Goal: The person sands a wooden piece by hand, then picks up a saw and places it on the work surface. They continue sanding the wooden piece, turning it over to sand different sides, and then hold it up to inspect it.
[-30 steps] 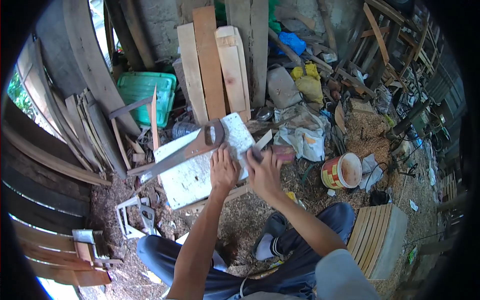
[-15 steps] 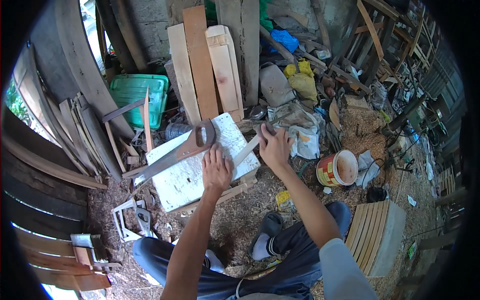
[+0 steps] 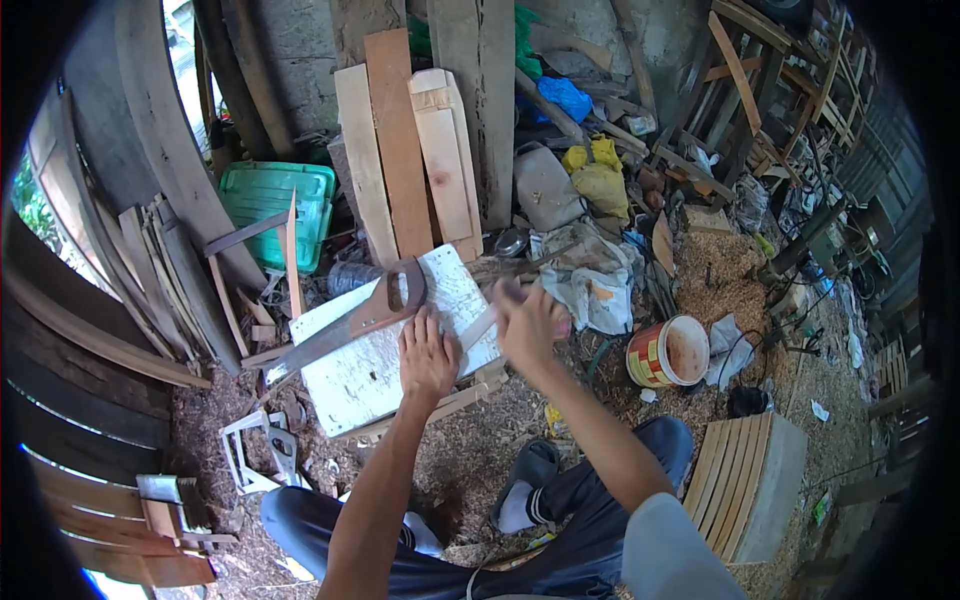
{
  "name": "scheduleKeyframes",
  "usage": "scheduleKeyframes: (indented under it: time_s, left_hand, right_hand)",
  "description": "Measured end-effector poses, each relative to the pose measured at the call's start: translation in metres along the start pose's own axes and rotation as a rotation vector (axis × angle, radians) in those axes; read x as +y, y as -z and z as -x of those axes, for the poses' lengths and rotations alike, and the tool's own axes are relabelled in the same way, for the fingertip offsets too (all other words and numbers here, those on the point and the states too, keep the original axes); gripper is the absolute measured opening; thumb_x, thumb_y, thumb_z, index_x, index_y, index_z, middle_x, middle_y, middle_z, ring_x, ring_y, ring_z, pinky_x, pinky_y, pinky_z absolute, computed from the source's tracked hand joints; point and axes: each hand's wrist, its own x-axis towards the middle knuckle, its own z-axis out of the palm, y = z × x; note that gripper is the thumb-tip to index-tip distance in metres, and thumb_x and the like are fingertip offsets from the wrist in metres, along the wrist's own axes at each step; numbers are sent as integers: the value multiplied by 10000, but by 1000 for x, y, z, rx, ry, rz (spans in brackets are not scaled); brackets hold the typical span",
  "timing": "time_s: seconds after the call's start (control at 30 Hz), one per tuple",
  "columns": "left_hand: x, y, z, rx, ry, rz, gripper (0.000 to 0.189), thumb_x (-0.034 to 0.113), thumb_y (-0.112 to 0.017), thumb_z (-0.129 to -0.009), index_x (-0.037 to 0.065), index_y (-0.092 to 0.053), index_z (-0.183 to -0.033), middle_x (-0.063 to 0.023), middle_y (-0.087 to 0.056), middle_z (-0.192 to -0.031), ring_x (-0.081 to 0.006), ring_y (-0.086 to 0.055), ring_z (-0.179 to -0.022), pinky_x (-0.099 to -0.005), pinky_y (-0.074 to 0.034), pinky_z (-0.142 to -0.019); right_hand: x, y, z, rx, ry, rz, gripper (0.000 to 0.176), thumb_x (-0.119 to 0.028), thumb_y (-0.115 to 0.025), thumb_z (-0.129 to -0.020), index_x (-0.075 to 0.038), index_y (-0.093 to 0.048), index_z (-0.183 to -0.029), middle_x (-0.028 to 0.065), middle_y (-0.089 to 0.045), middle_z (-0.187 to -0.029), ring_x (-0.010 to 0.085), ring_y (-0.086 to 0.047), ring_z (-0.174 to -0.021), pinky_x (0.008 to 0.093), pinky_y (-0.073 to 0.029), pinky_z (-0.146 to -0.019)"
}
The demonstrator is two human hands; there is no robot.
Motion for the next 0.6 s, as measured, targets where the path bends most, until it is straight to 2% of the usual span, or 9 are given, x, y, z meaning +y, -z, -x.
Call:
scheduleKeyframes:
  time_s: [0.07, 0.17, 0.27, 0.3, 0.4, 0.47, 0.5, 0.53, 0.6]
  left_hand:
    - [-1, -1, 0, -22, 15, 8, 476, 264, -425, -960, -11, -463, -1346, -176, -417, -1454, -349, -380, -1335, -464, -280, -1137]
    - [-4, -4, 1, -12, 3, -28, 468, 266, -420, -964, -9, -461, -1341, -167, -411, -1455, -344, -379, -1334, -463, -277, -1139]
    - [-3, -1, 4, -26, -8, -25, 463, 268, -418, -966, -8, -463, -1335, -163, -413, -1451, -341, -382, -1330, -460, -276, -1140]
    - [-2, 0, 1, -17, -5, -13, 460, 268, -417, -967, -9, -464, -1332, -161, -414, -1448, -339, -384, -1329, -457, -276, -1140]
    - [-2, -2, 1, 2, -16, -15, 455, 257, -422, -964, -18, -464, -1324, -162, -422, -1438, -336, -391, -1320, -454, -286, -1132]
    - [-3, -3, -4, 24, -13, -23, 451, 252, -425, -962, -21, -465, -1318, -164, -426, -1434, -337, -393, -1317, -454, -290, -1127]
    - [-3, -5, 1, 24, -4, -25, 446, 248, -427, -960, -24, -467, -1312, -165, -430, -1430, -338, -395, -1314, -455, -295, -1123]
    - [-3, -3, 5, 12, 6, -32, 446, 248, -427, -960, -24, -467, -1312, -165, -430, -1430, -338, -395, -1314, -455, -295, -1123]
    - [0, 4, 1, -36, 2, -23, 457, 232, -433, -965, -22, -434, -1346, -178, -418, -1435, -345, -375, -1342, -467, -283, -1129]
  right_hand:
    - [-15, 12, 38, -85, 179, -141, 471, -162, -678, -828, -208, -625, -1294, 158, -520, -1113, 350, -479, -1043, 501, -317, -855]
    - [10, 12, 15, -27, 188, -35, 480, -168, -681, -835, -211, -611, -1308, 159, -519, -1109, 342, -478, -1037, 497, -319, -851]
    - [21, 3, -28, -62, -154, 49, 502, -175, -707, -825, -251, -632, -1316, 138, -543, -1150, 336, -489, -1076, 490, -324, -868]
    - [17, 0, -26, -57, -150, 51, 502, -175, -707, -825, -251, -632, -1316, 138, -543, -1150, 336, -489, -1076, 490, -324, -868]
    - [4, 0, 10, -23, -33, -18, 518, -171, -694, -831, -251, -598, -1333, 143, -524, -1125, 335, -481, -1066, 504, -326, -862]
    - [0, 12, 35, -121, 237, -166, 527, -156, -699, -822, -256, -600, -1329, 140, -522, -1154, 331, -479, -1081, 518, -325, -862]
    - [5, 19, 23, -118, 246, -43, 529, -147, -700, -819, -260, -605, -1327, 129, -523, -1176, 325, -476, -1098, 520, -324, -867]
    - [17, 13, 11, -77, 164, -104, 526, -136, -690, -821, -262, -610, -1325, 119, -527, -1171, 328, -472, -1105, 525, -324, -879]
    - [30, 7, -18, -35, -18, -27, 507, -135, -693, -822, -255, -624, -1310, 126, -528, -1161, 333, -473, -1105, 517, -325, -876]
